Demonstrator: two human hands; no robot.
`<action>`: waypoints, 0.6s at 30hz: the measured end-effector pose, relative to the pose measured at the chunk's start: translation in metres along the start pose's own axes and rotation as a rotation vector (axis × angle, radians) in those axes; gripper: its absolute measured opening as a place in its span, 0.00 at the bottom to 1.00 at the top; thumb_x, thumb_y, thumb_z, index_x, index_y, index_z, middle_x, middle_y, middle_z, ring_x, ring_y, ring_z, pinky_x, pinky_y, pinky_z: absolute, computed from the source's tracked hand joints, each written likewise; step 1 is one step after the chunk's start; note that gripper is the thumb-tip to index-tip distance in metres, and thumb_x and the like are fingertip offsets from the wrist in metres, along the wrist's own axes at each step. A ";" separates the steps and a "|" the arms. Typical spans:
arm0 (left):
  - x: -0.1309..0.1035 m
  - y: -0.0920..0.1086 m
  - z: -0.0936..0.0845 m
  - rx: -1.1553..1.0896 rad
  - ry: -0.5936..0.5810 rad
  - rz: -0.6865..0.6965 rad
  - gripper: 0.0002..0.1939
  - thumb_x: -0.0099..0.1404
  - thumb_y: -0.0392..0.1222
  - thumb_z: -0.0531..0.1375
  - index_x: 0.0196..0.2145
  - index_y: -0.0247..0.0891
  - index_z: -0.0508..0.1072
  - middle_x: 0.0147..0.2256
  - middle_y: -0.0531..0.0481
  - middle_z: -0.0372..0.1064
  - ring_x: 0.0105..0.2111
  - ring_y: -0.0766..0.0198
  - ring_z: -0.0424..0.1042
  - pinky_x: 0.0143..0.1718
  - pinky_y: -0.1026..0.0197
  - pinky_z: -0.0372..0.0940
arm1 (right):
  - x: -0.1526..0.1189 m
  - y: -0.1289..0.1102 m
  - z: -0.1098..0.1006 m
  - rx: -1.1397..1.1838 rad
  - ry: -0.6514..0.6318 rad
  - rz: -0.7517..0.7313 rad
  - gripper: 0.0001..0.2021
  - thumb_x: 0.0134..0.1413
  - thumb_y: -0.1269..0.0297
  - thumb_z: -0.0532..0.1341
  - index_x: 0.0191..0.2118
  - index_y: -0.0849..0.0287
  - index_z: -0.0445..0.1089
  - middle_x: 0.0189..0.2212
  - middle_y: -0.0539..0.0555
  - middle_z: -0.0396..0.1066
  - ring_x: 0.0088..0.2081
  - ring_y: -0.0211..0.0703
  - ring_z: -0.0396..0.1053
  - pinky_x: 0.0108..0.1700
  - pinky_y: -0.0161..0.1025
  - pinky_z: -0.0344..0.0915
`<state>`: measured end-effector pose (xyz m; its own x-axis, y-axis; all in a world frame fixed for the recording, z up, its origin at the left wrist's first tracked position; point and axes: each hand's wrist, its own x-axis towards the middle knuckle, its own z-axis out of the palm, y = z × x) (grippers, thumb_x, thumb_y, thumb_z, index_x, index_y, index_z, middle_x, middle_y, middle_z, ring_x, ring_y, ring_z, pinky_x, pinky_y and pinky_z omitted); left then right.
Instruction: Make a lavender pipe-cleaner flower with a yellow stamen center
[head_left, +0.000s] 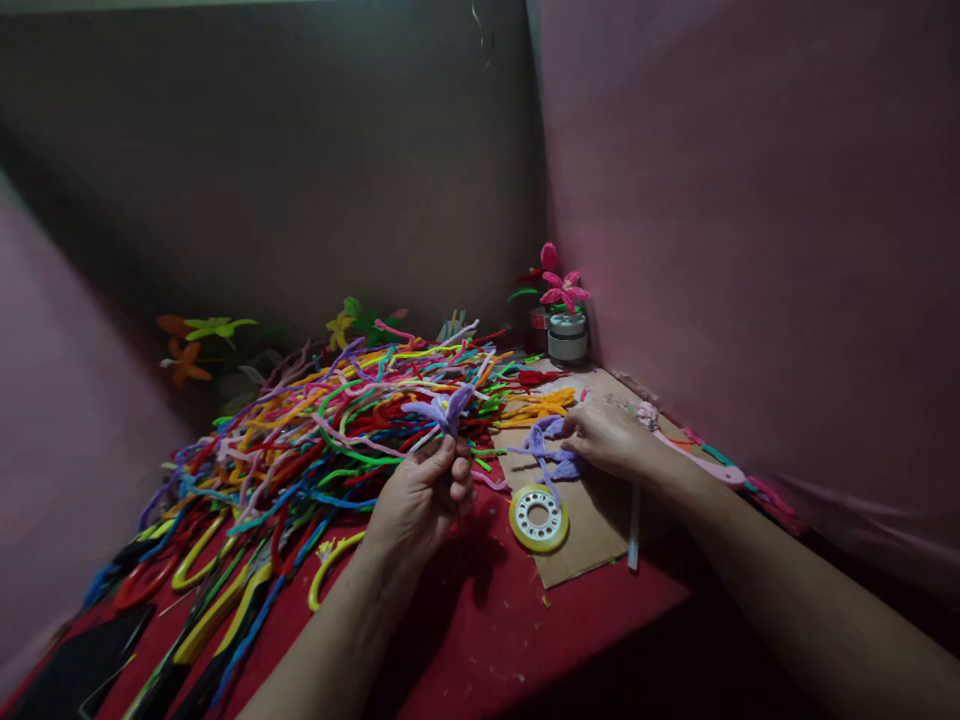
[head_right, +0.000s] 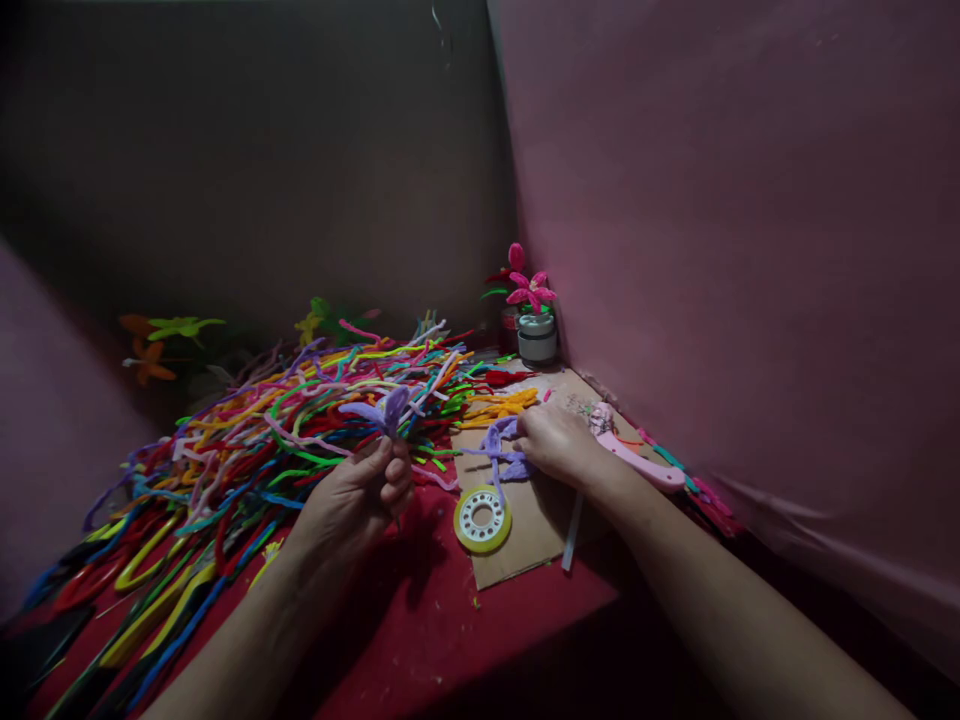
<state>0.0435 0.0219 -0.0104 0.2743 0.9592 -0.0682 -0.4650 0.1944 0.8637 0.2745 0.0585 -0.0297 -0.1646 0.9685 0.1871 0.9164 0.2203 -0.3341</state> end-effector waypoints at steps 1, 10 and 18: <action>0.000 0.000 -0.001 0.000 0.009 0.000 0.09 0.55 0.39 0.61 0.27 0.33 0.64 0.19 0.57 0.58 0.15 0.76 0.55 0.16 0.71 0.53 | -0.001 0.000 0.001 -0.008 -0.015 -0.005 0.06 0.44 0.68 0.60 0.28 0.58 0.75 0.28 0.57 0.73 0.33 0.43 0.68 0.33 0.35 0.57; 0.002 -0.004 -0.003 -0.030 0.028 -0.047 0.08 0.55 0.38 0.61 0.27 0.33 0.65 0.19 0.57 0.58 0.15 0.76 0.55 0.17 0.70 0.53 | 0.000 0.005 0.000 0.039 0.066 -0.013 0.11 0.49 0.72 0.54 0.33 0.61 0.74 0.32 0.59 0.72 0.36 0.45 0.67 0.36 0.37 0.58; 0.003 -0.007 -0.005 -0.063 0.108 -0.124 0.06 0.57 0.37 0.59 0.29 0.30 0.68 0.19 0.55 0.59 0.15 0.77 0.56 0.17 0.72 0.52 | -0.010 -0.002 -0.004 0.718 0.137 0.017 0.07 0.45 0.72 0.55 0.29 0.61 0.71 0.27 0.52 0.70 0.24 0.36 0.65 0.28 0.35 0.62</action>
<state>0.0431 0.0247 -0.0190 0.2425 0.9428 -0.2287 -0.4859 0.3220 0.8125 0.2758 0.0483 -0.0274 -0.0625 0.9596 0.2744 0.4458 0.2729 -0.8525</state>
